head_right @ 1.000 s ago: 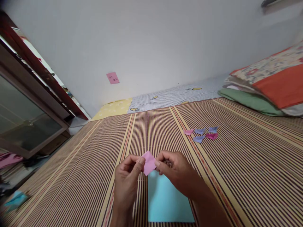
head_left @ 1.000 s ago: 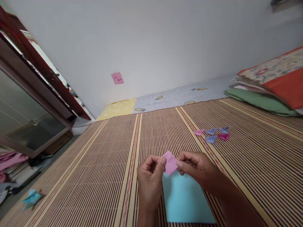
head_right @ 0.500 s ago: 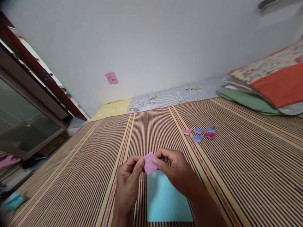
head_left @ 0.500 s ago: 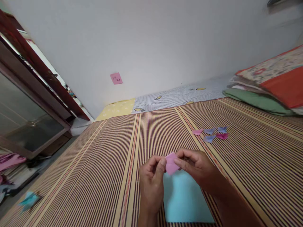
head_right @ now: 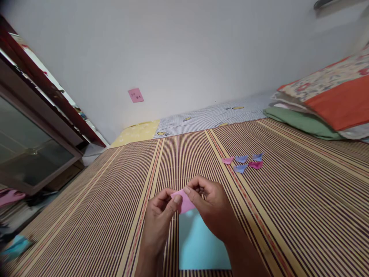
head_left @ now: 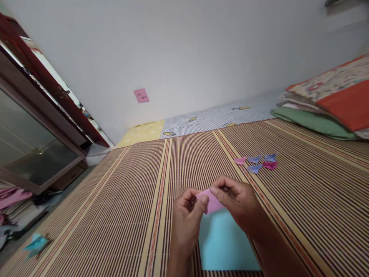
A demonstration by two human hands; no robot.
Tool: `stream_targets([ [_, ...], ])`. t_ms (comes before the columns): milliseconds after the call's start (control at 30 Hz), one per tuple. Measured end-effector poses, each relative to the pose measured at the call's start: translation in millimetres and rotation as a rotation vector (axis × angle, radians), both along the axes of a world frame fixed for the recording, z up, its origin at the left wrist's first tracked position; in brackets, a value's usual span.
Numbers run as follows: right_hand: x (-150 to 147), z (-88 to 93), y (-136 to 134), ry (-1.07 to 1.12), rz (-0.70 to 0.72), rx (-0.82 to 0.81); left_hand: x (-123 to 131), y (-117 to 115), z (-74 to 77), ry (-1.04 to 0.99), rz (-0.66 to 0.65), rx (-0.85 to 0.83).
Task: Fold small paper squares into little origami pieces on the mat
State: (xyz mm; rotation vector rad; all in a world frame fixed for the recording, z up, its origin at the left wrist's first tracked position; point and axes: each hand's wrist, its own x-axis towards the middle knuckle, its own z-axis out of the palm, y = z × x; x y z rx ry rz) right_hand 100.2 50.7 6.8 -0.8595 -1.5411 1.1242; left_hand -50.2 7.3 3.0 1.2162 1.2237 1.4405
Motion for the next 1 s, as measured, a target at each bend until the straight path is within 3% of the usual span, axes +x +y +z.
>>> stream_targets([
  [300,-2.0,-5.2,4.0,0.082,0.051,-0.108,6.4,-0.9,-4.8,-0.073,0.003,0.002],
  [467,4.3,-8.6,6.8,-0.024,0.167,-0.122,3.7,-0.4,-7.5,-0.082,0.105,0.047],
  [633,6.7,-6.9,5.1,-0.05,0.21,-0.093,4.0,0.5,-10.4,-0.265,0.13,0.034],
  [1000,6.3,-8.1,5.7,-0.086,0.177,-0.066,10.0,5.6,-11.3,-0.371,0.182,0.046],
])
